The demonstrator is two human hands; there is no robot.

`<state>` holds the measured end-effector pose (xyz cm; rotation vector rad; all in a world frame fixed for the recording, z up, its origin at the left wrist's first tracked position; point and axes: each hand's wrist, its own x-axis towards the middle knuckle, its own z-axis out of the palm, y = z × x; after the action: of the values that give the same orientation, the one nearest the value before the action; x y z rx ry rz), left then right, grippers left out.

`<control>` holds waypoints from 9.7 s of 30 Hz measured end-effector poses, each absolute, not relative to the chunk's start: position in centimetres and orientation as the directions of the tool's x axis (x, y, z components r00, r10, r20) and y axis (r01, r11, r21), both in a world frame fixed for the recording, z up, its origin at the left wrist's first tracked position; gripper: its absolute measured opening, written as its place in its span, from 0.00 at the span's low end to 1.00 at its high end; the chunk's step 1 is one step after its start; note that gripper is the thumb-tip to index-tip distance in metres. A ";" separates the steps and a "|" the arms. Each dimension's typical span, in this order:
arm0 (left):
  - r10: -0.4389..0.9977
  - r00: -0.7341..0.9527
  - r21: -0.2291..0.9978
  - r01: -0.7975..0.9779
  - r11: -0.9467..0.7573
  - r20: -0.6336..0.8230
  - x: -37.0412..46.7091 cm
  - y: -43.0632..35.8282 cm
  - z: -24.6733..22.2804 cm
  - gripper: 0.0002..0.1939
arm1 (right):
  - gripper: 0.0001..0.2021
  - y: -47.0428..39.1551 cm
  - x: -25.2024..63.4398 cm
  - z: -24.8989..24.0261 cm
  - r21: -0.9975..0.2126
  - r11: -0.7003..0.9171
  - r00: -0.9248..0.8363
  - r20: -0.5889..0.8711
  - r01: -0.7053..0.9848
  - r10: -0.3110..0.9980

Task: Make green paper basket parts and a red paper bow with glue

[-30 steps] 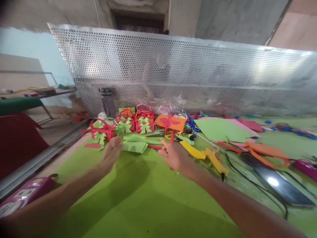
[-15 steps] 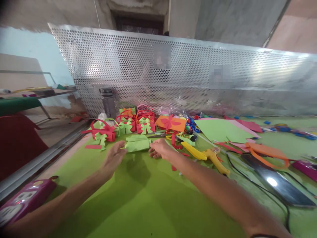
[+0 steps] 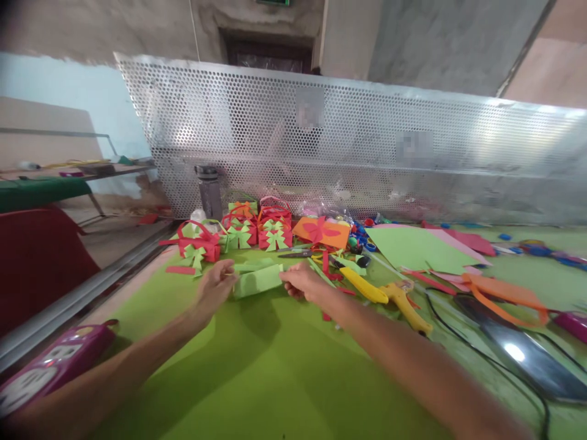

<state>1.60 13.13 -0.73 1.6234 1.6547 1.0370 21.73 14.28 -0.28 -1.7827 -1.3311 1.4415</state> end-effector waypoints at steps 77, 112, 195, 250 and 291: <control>0.832 0.551 0.076 0.829 -0.555 0.067 2.9 5.8 1.1 0.35 | 0.08 5.0 24.3 1.3 -0.339 0.340 -0.293 0.185 0.877 0.938; 0.646 0.608 -0.029 0.738 -0.674 0.461 4.4 5.1 -0.5 0.39 | 0.10 3.3 22.5 1.3 -0.807 0.252 -0.162 0.195 0.534 0.967; 0.606 0.612 -0.068 0.730 -0.680 0.508 3.8 6.6 -0.8 0.31 | 0.10 8.3 30.4 2.9 -0.215 -0.003 -0.010 -0.060 0.977 0.998; 0.584 0.666 -0.050 0.678 -0.733 0.465 3.8 6.7 0.6 0.33 | 0.12 4.4 29.3 5.9 0.377 0.226 -0.439 0.783 0.898 0.440; 0.853 0.485 0.776 0.456 -0.436 0.195 4.4 6.2 3.6 0.15 | 0.07 4.7 24.1 3.1 -0.904 0.243 -0.158 0.198 0.351 0.967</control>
<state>4.42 6.19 3.60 2.0717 1.0751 0.7737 24.11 4.67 3.14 -1.2386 -1.6717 0.9183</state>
